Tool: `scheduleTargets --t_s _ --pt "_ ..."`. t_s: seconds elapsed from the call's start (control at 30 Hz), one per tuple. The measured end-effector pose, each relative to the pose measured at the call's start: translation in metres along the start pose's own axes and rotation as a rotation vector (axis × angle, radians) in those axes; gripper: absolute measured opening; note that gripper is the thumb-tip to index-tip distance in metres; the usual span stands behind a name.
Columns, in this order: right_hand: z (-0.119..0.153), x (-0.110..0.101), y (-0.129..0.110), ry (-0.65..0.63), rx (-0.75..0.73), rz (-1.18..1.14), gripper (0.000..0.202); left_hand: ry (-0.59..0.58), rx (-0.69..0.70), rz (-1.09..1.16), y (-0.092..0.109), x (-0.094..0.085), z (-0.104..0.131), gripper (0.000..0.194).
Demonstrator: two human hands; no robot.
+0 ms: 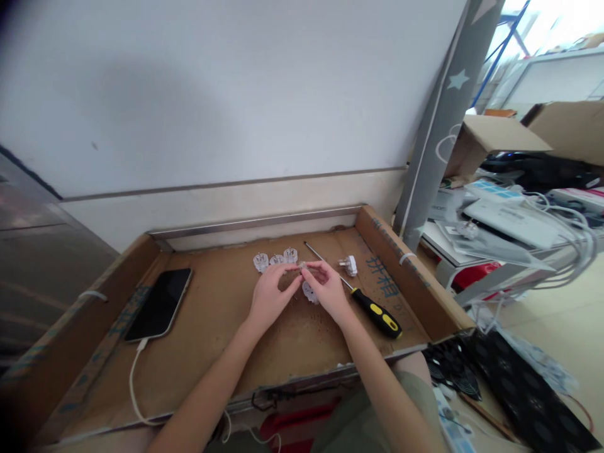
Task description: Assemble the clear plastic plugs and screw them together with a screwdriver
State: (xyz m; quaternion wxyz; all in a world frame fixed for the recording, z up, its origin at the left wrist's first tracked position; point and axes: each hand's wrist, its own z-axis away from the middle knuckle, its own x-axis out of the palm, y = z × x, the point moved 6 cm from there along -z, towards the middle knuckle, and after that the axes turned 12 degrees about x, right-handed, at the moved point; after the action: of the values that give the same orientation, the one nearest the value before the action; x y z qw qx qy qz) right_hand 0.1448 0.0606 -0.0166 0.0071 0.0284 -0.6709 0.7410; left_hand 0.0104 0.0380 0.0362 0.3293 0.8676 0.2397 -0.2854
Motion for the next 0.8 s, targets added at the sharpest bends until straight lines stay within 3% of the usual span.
scheduleTargets --t_s 0.4,0.8 --pt "0.005 0.001 -0.004 0.062 -0.102 0.115 0.032 -0.006 -0.064 -0.021 -0.003 0.001 0.000 0.002" --pt "-0.004 0.004 0.010 -0.016 -0.034 0.067 0.034 -0.028 -0.072 0.035 -0.002 0.003 0.000 0.006"
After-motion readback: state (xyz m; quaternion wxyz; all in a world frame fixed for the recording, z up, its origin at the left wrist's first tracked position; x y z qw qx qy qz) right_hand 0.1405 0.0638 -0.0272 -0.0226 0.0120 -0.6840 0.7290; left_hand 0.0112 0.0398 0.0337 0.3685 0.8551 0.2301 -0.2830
